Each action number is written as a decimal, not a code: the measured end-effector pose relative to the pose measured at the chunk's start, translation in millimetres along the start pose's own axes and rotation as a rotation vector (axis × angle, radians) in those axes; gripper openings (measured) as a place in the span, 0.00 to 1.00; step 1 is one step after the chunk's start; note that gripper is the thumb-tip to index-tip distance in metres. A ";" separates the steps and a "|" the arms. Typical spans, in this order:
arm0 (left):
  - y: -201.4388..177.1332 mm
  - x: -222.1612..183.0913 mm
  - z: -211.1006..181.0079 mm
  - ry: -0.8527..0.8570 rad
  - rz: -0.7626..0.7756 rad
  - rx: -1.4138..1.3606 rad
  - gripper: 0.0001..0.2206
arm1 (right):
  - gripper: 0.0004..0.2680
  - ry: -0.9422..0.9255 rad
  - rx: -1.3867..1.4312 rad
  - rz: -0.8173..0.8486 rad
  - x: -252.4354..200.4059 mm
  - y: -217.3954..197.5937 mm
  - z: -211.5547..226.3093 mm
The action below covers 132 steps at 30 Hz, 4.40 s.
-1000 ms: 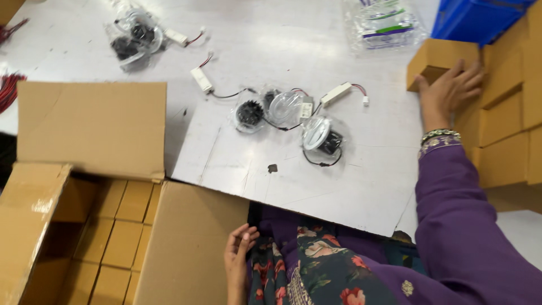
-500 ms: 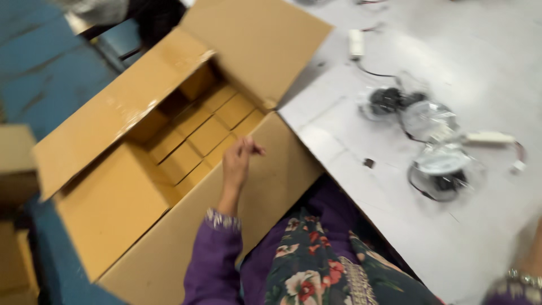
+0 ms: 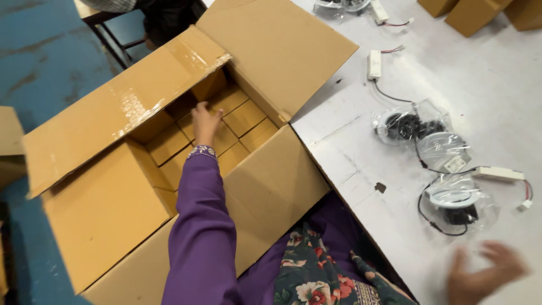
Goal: The person packages light fixtures by placing circular LED units and their associated electronic drivers into small cardboard boxes, and then organizes those boxes into a larger shipping carton.
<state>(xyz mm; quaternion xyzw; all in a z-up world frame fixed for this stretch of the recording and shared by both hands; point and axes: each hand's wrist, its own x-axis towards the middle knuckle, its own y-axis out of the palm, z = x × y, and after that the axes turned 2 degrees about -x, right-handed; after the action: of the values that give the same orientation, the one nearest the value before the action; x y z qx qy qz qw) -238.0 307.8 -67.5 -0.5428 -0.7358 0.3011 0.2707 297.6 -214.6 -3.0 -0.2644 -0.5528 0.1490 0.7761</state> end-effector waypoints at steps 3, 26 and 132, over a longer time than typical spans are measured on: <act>9.9 18.4 0.0 -0.039 -0.109 0.079 0.37 | 0.18 0.001 0.244 0.393 -46.8 18.0 78.3; 38.2 140.1 -66.6 -0.517 -0.050 -2.251 0.42 | 0.23 -0.263 0.016 0.573 -46.0 114.1 40.7; -15.0 -404.3 -216.6 1.154 0.398 -0.297 0.20 | 0.25 0.178 0.679 0.893 143.5 9.6 90.2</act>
<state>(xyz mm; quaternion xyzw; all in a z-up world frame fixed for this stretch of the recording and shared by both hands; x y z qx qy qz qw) 16.3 -52.1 60.3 -0.7764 -0.3901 -0.1009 0.4846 263.1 -109.5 125.7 -0.2196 -0.2407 0.6092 0.7230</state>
